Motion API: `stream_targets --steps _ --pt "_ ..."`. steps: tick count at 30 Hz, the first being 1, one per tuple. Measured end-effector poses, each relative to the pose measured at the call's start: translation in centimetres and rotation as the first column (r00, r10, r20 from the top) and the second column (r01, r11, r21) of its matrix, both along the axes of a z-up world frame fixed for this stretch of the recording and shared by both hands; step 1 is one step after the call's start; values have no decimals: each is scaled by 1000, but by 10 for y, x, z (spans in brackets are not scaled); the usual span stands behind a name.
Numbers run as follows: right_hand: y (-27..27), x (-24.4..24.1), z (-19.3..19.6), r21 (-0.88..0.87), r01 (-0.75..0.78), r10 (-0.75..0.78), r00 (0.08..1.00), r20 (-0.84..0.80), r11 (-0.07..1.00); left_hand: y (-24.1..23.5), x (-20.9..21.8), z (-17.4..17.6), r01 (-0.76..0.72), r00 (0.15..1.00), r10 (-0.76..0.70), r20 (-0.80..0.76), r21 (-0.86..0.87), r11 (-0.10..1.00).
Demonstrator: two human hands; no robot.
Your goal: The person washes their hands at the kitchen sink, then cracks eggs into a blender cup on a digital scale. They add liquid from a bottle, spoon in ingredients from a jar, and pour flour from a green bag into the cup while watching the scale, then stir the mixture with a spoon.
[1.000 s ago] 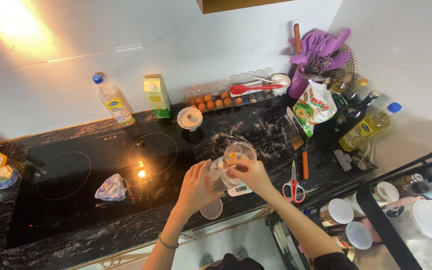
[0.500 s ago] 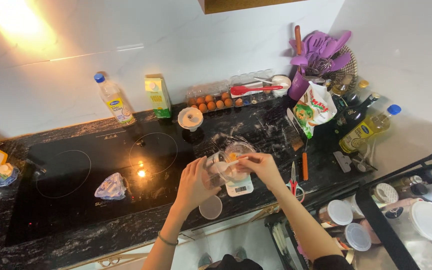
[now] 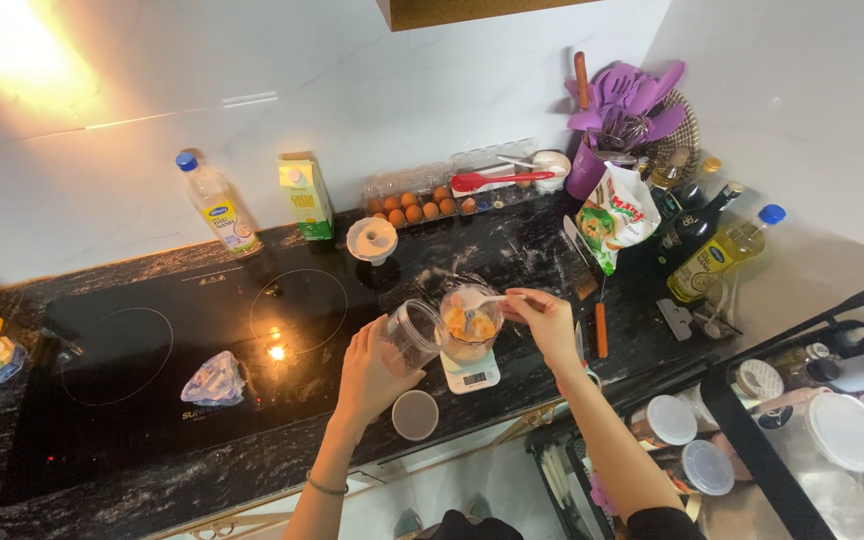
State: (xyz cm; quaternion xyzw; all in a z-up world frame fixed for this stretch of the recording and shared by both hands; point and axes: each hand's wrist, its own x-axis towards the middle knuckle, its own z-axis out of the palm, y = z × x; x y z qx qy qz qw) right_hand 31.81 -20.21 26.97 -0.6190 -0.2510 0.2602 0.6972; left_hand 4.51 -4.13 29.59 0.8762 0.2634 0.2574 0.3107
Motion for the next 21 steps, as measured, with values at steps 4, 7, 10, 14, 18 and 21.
stream_targets --steps 4,7,10,14,18,21 --pt "4 -1 -30 -41 63 -54 981 187 997 -1 -6 -1 -35 999 35 -1 -5 999" --pt "8 -5 -40 -109 128 -89 947 308 986 -2 -10 -2 -47 999 47 -13 -8 999" --pt "13 -4 -49 -124 177 -122 924 361 976 -2 -14 -4 -47 999 47 -6 -6 999" --pt "20 -3 -52 -105 245 -180 888 423 964 -3 -19 -4 -48 999 48 8 4 999" --pt "24 -2 -46 -94 286 -223 880 419 954 -4 -22 -5 -60 998 60 28 11 998" --pt "24 1 -45 -111 316 -241 869 431 942 -6 -24 -5 -61 998 60 31 11 998"
